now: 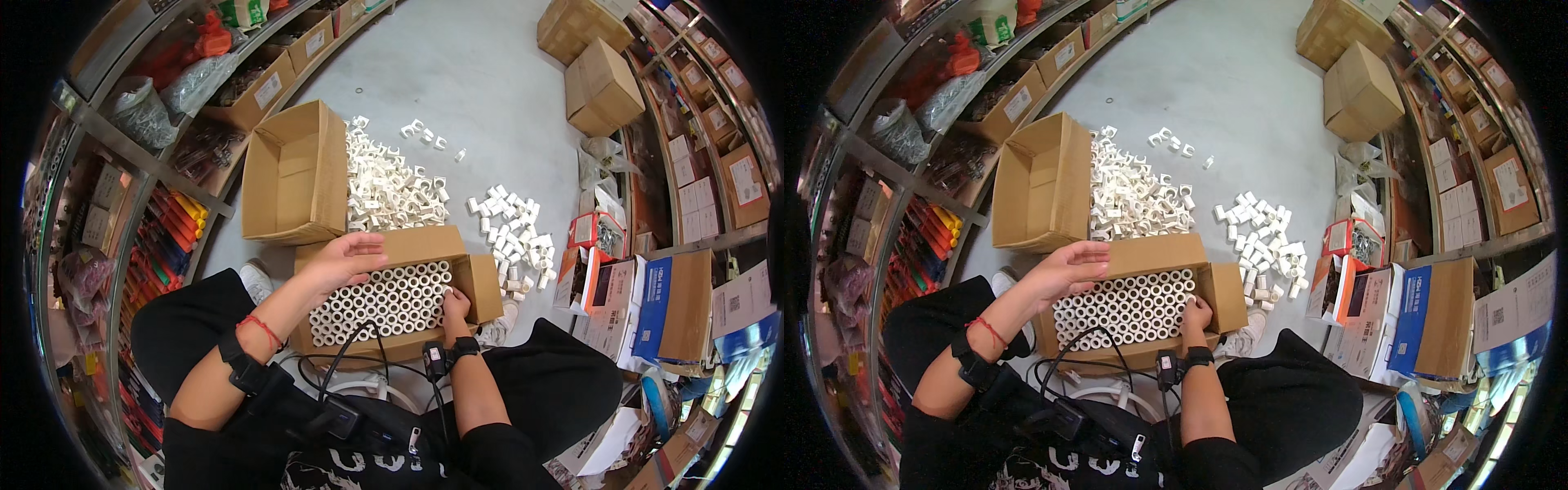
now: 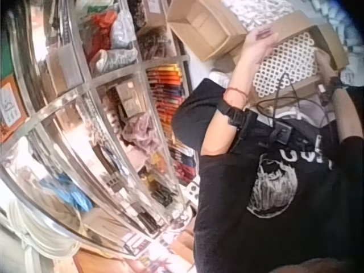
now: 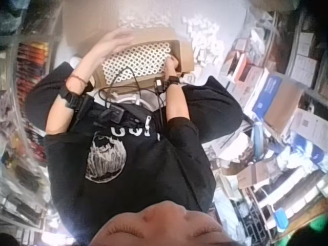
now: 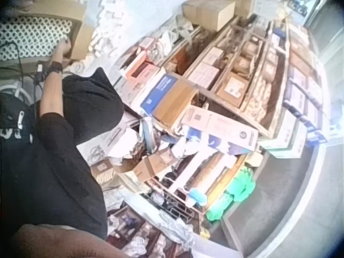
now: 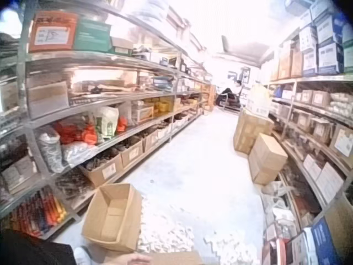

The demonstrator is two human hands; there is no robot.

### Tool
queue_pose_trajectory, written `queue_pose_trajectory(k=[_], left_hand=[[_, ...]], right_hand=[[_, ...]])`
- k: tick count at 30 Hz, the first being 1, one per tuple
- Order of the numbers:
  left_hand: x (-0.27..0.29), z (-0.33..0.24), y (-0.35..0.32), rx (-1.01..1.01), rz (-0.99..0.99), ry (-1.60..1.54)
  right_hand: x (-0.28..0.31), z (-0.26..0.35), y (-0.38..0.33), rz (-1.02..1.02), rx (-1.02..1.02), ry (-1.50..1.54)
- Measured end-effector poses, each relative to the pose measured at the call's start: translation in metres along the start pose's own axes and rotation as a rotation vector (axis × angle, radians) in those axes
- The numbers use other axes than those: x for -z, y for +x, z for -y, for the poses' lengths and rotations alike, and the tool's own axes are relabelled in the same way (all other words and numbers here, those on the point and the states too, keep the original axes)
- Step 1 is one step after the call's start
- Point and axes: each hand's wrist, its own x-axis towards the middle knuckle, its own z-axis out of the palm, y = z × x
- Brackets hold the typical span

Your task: The person sits on the floor and picks up small white plastic cylindrical parts, connecting them together by hand. The person then places the assembled parts into a cardboard box.

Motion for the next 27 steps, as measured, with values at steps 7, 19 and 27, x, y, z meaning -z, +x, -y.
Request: queue_pose_trajectory(k=[7,19,27], left_hand=[[-0.001,-0.001,-0.002,0.000,-0.007,0.008],[0.002,0.002,-0.009,-0.097,0.030,-0.063],[-0.011,-0.010,-0.020,-0.089,-0.006,-0.026]], right_hand=[[-0.001,0.019,-0.014,0.056,-0.021,0.066],[0.004,0.059,-0.066,-0.033,0.334,-0.674],[0.029,0.090,-0.077,-0.221,0.751,-0.885]])
